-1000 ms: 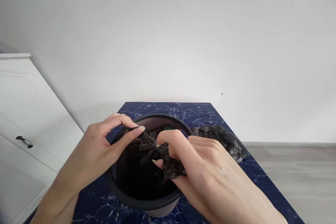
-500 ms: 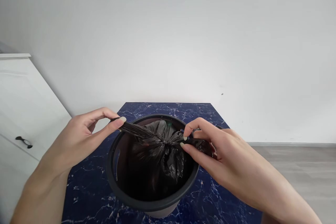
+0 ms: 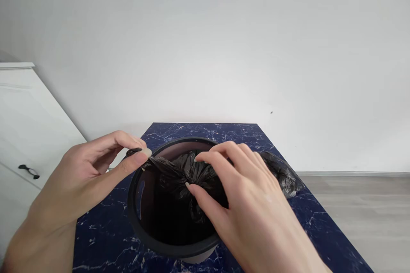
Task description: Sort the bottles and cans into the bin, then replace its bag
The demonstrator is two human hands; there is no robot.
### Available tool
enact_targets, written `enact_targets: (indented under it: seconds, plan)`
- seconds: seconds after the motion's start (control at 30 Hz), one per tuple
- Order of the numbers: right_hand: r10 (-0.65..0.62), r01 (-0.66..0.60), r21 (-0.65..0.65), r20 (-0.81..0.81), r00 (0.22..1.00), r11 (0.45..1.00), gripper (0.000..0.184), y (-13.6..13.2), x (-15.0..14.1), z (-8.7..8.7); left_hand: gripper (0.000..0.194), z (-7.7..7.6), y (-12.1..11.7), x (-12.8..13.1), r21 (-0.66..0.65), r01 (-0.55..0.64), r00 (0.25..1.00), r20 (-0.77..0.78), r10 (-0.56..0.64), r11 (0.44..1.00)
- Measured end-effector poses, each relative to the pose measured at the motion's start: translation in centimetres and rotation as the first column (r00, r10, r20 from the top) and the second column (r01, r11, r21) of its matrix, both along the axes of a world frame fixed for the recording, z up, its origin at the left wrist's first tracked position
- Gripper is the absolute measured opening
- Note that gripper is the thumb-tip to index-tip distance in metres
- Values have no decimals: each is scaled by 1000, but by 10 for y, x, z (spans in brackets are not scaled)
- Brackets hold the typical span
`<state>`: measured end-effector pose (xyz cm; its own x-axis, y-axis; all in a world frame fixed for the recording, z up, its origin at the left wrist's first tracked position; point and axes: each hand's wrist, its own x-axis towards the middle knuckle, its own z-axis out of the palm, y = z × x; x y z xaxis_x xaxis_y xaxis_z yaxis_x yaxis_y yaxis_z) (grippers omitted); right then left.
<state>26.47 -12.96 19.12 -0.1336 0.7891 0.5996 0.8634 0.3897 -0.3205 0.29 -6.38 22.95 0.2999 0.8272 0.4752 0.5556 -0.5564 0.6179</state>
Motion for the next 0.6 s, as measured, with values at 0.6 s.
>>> enact_targets:
  seconds: [0.6]
  plan:
    - [131, -120, -337, 11, 991, 934, 7, 4, 10, 4, 21, -11, -16, 32, 29, 383, 888, 266, -376, 923]
